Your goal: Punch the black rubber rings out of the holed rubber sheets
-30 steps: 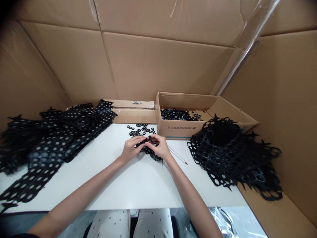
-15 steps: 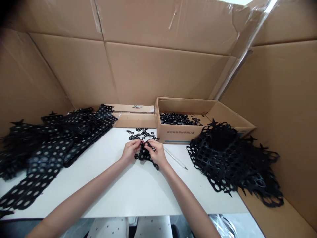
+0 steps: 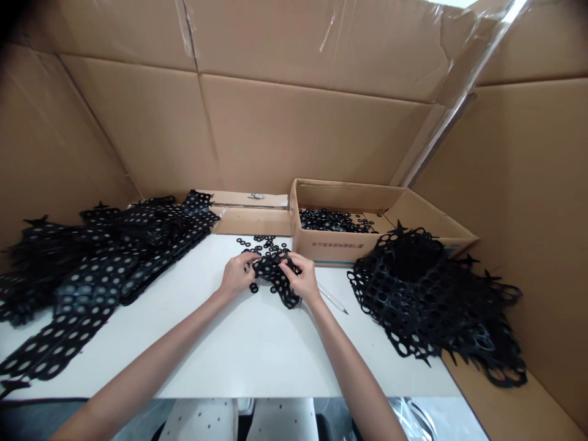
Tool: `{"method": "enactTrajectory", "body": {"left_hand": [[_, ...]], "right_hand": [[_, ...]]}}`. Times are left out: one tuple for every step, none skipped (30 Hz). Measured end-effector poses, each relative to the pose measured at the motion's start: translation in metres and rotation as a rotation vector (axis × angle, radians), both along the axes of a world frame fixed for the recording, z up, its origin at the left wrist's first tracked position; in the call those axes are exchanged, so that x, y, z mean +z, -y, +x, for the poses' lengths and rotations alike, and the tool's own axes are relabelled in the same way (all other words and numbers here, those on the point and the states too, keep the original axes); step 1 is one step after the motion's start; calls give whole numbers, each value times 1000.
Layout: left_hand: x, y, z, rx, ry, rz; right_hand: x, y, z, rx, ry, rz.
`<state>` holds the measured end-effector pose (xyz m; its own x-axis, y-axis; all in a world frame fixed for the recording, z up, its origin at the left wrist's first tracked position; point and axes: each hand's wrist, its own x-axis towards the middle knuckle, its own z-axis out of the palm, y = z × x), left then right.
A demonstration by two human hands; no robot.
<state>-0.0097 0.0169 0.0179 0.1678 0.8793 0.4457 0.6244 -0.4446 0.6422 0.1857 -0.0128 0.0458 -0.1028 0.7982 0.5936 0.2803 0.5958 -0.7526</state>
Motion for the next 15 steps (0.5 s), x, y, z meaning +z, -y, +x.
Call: {"method": "enactTrajectory", "body": {"left_hand": [[3, 1, 0, 1, 19, 47], [7, 2, 0, -1, 54, 90], [10, 3, 0, -6, 97, 129], [14, 4, 0, -22, 141, 163], [17, 4, 1, -51, 178, 190], [20, 6, 3, -96, 205, 207], [22, 7, 5, -154, 220, 210], [22, 10, 8, -213, 230, 202], [22, 12, 11, -260, 241, 189], [21, 15, 14, -291, 255, 179], [20, 17, 17, -307, 272, 175], [18, 19, 19, -307, 289, 180], [16, 21, 21, -296, 304, 190], [15, 23, 22, -278, 320, 201], [15, 24, 23, -260, 336, 206]], "right_hand": [[0, 0, 1, 2, 5, 1], [0, 0, 1, 0, 15, 2], [0, 0, 1, -5, 27, 3], [0, 0, 1, -10, 41, 3], [0, 1, 1, -13, 54, 2], [0, 2, 1, -8, 61, 3], [1, 3, 0, 5, 65, 4], [2, 4, -1, 24, 67, 4], [2, 4, -2, 45, 67, 3], [3, 5, -3, 62, 68, 0], [3, 6, -5, 69, 68, -8], [4, 6, -7, 68, 68, -24], [4, 6, -9, 59, 68, -47], [4, 6, -10, 48, 66, -74], [4, 5, -12, 37, 60, -104]]}}
